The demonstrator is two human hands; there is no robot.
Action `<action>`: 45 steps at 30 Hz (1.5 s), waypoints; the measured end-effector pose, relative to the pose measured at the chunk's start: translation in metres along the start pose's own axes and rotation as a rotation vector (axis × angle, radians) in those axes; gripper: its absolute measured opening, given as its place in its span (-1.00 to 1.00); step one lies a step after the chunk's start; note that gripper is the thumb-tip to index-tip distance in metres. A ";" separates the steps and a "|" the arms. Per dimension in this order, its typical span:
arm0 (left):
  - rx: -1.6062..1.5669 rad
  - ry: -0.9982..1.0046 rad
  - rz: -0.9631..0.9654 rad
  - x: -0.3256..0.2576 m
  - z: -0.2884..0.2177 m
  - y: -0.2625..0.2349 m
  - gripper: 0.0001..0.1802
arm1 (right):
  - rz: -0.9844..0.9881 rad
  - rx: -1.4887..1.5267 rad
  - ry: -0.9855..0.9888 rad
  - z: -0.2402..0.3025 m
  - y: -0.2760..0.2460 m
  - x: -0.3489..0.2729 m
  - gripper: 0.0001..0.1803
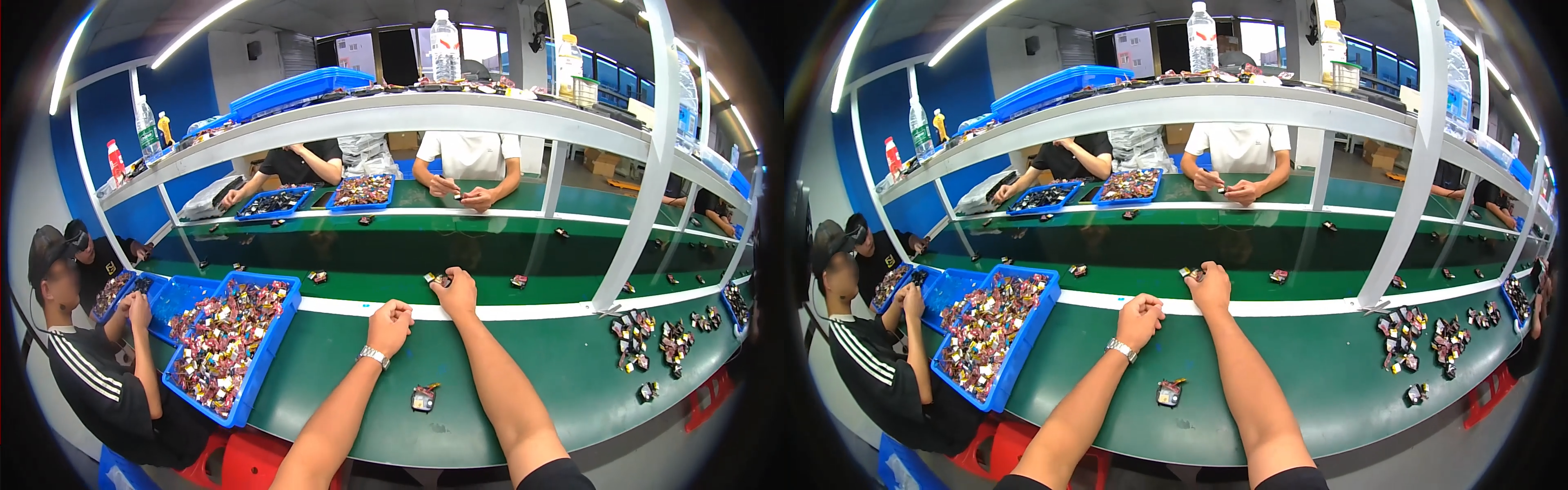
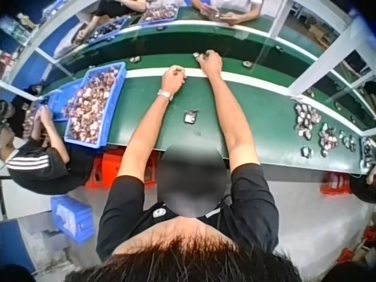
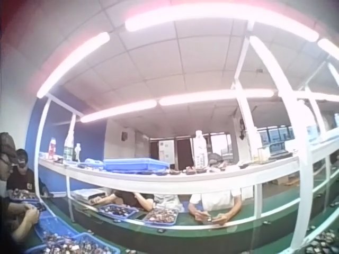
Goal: Manually assemble small electronic components and pins on a production line bench.
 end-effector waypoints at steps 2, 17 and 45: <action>0.007 -0.004 0.006 0.003 0.002 -0.002 -0.89 | -0.017 0.076 -0.049 0.001 -0.013 -0.012 -0.44; -0.137 -0.054 0.543 -0.020 -0.017 0.044 -0.69 | 0.396 0.220 -0.418 0.068 -0.086 -0.128 -0.38; -0.382 -0.220 0.583 -0.034 -0.016 0.055 -0.62 | 0.296 -0.114 -0.593 0.088 -0.086 -0.141 -0.73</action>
Point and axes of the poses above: each hand's wrist, its own x-axis towards the middle knuckle, its own y-axis out of the palm, z = x × y, the point moved 9 cm from there along x, towards the middle knuckle, and after that the axes turned 9 degrees about z, right-handed, at the moved point
